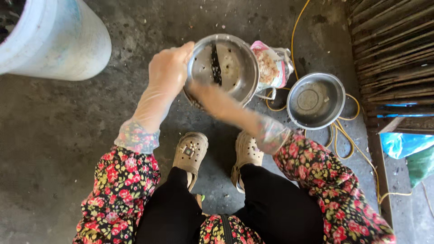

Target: The person packs a crumbly food mixture into a plastic bag, plugs in a small electric grinder, and then uses the grinder to process the mixture in a metal bowl. The person repeatedly scoops the mixture into the grinder and returns it to the bowl.

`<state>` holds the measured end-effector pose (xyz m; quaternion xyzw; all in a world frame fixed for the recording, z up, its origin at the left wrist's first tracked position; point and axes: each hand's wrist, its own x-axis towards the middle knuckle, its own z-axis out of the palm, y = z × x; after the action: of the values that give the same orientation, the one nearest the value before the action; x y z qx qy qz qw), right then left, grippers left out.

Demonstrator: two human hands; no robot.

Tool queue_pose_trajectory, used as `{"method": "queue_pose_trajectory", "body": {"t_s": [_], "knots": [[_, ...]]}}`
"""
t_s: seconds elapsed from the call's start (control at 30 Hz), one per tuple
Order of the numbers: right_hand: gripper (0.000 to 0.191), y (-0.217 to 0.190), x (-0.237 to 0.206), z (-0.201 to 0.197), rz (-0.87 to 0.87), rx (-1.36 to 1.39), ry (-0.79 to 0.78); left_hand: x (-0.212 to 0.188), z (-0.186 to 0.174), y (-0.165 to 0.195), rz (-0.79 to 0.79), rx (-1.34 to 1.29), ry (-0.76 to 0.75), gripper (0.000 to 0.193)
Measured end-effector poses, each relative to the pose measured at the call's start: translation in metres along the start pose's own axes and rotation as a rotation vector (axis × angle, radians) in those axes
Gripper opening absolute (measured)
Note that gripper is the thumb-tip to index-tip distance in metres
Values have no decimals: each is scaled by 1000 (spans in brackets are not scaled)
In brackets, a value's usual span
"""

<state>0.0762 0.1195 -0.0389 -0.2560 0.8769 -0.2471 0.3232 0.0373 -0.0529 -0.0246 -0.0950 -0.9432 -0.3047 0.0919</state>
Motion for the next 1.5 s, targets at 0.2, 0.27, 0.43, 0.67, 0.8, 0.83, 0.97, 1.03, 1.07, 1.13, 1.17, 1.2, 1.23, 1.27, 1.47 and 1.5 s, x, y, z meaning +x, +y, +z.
{"method": "queue_pose_trajectory", "body": {"t_s": [0.2,0.27,0.43,0.67,0.8,0.83,0.97,1.03,1.07,1.13,1.17,1.2,1.23,1.27,1.47,1.5], "knots": [[45,31,19,-2,-164,320,223,4,8,-3,13,-7,0,24],[43,30,13,-8,-150,176,286,4,9,-4,8,-16,25,24],[52,15,-6,-28,101,52,-35,5,9,-4,9,16,-70,26],[76,37,-12,-38,-76,-106,-142,7,7,9,21,-11,-52,23],[68,54,-23,-31,-381,-200,-116,5,2,11,-5,-18,-79,23],[63,55,-27,-29,-313,-164,-97,4,1,11,-16,-27,-96,22],[56,46,-35,-17,88,50,-43,1,5,16,16,-67,-17,23],[55,36,-33,-11,196,142,55,3,8,21,-3,-63,-36,17],[53,31,-32,-7,165,161,148,5,8,23,-10,-62,-42,14],[50,22,-28,0,103,279,306,10,9,27,-3,-54,-36,16],[48,19,-27,2,74,381,368,12,8,28,1,-49,-35,17],[46,17,-26,6,45,485,428,15,7,28,7,-59,-25,16],[41,16,-26,7,-71,466,473,18,5,27,12,-66,-10,16],[37,15,-26,9,-191,445,514,21,2,25,15,-72,8,16],[30,36,-34,-11,-421,170,513,41,-8,2,-144,-52,-66,19],[30,40,-34,-18,-463,90,505,44,-10,-3,-152,-26,-75,18]]}}
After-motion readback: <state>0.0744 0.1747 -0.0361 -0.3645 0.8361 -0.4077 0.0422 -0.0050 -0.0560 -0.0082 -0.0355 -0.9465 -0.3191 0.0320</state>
